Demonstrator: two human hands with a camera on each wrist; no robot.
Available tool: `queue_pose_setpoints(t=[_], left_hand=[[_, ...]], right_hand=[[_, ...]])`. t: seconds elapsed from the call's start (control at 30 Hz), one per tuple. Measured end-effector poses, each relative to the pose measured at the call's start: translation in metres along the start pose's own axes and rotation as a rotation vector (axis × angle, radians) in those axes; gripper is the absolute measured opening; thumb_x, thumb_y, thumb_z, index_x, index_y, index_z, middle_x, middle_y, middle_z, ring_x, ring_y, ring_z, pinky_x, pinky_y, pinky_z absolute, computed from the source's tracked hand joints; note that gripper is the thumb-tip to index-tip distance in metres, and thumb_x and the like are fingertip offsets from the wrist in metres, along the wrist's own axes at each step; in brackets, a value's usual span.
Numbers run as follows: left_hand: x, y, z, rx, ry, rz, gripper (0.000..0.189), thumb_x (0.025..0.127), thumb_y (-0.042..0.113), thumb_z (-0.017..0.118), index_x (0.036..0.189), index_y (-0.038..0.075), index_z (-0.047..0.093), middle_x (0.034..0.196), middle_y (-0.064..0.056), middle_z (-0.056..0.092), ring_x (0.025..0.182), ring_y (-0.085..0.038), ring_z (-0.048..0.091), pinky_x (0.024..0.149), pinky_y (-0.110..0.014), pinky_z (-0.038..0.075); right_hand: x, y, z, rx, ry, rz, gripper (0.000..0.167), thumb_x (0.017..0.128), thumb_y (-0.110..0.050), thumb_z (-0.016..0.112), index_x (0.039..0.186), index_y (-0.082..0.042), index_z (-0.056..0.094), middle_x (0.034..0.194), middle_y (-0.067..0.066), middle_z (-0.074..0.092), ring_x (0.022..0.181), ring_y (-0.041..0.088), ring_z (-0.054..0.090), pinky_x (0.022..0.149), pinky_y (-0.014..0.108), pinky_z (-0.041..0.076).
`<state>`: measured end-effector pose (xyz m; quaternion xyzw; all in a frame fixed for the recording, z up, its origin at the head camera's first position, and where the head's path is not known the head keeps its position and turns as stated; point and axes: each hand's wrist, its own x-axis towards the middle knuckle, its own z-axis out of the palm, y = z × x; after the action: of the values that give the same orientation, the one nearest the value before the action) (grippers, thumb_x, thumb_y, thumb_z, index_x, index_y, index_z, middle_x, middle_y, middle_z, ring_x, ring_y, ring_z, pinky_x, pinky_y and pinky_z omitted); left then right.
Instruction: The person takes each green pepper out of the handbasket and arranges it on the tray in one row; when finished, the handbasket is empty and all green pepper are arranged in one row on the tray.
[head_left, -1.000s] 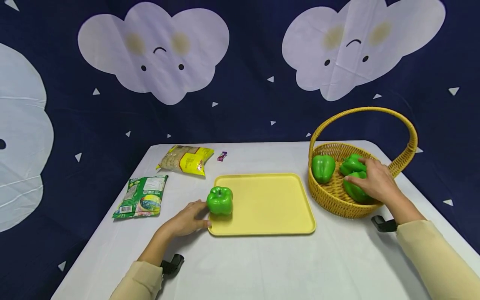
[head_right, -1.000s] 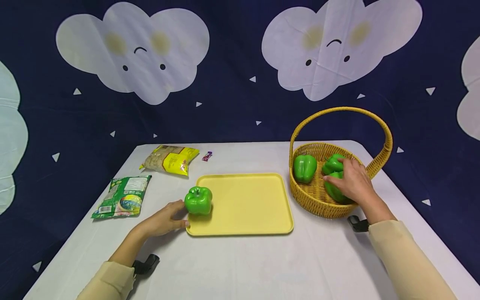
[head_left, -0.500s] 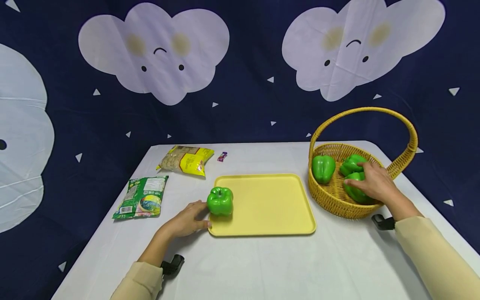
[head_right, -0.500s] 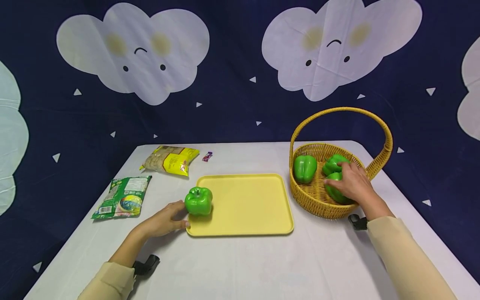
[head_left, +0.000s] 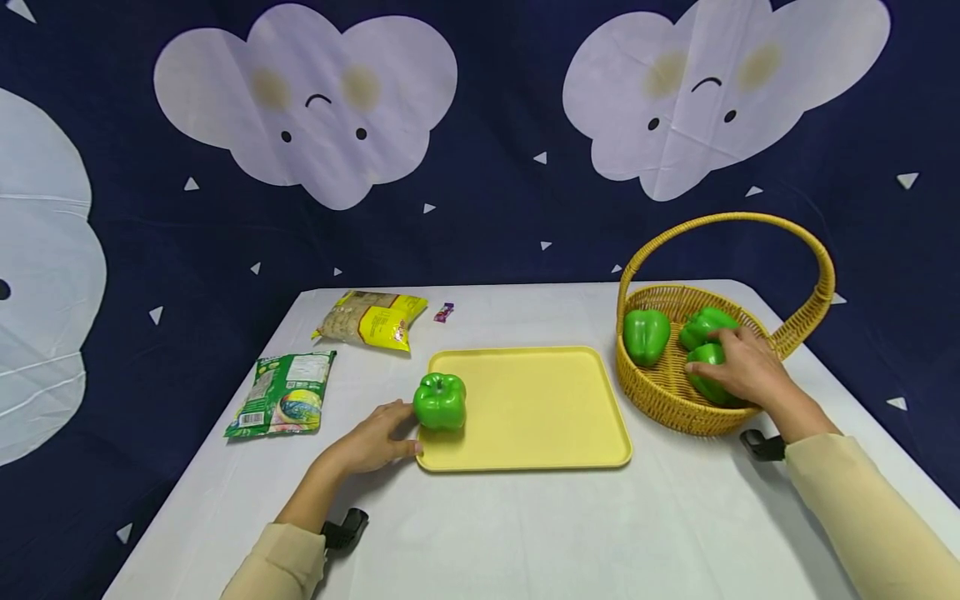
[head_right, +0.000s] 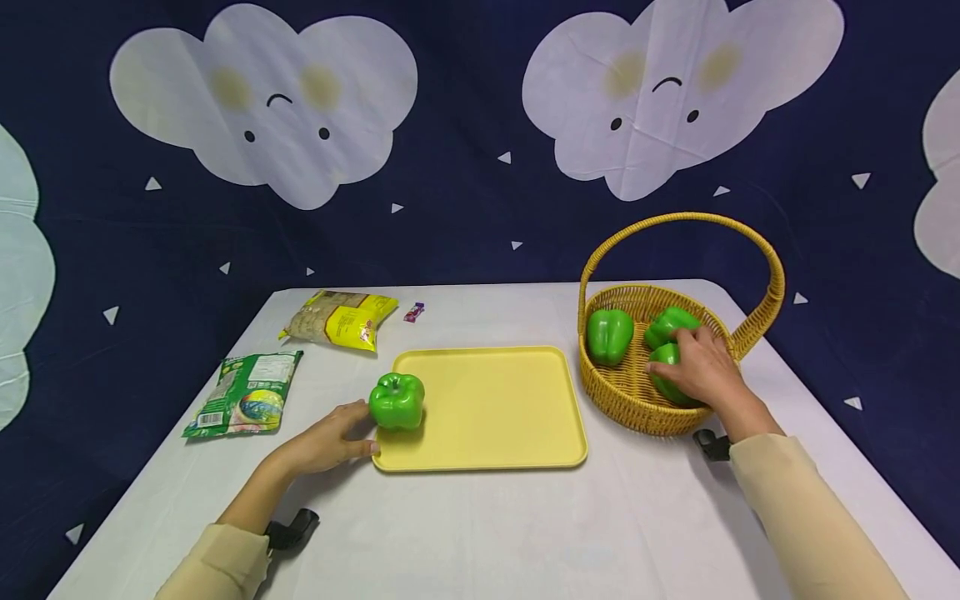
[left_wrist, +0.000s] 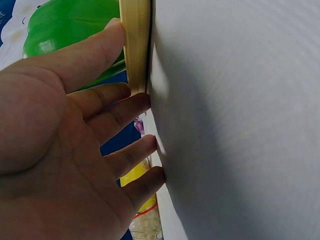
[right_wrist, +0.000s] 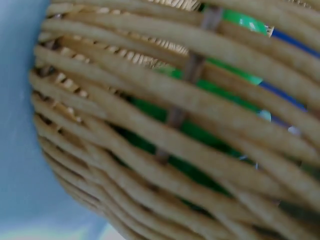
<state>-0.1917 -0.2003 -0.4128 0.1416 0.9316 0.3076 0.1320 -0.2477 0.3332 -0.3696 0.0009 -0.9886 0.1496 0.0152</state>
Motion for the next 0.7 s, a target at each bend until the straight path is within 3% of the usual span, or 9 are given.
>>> queue_pose_setpoints(t=[0.37,0.7], left_hand=[[0.0001,0.0,0.0,0.002,-0.009,0.0,0.065,0.084,0.026,0.069,0.141,0.006,0.043,0.148,-0.018,0.04,0.142,-0.043,0.022,0.115,-0.061,0.018],[-0.0003,0.0015,-0.0012,0.004,-0.008,-0.011,0.066,0.085,0.027,0.069,0.141,0.005,0.042,0.148,-0.019,0.039,0.142,-0.043,0.021,0.115,-0.061,0.018]], right_hand=[[-0.0009,-0.001,0.0041,0.015,0.012,-0.032,0.078,0.083,-0.041,0.066,0.133,0.009,0.036,0.128,0.042,0.03,0.113,0.055,0.036,0.089,0.068,0.035],[-0.0011,-0.0037,0.0021,0.022,-0.056,-0.126,0.077,0.084,-0.035,0.064,0.137,0.011,0.032,0.13,0.041,0.034,0.115,0.054,0.036,0.091,0.068,0.035]])
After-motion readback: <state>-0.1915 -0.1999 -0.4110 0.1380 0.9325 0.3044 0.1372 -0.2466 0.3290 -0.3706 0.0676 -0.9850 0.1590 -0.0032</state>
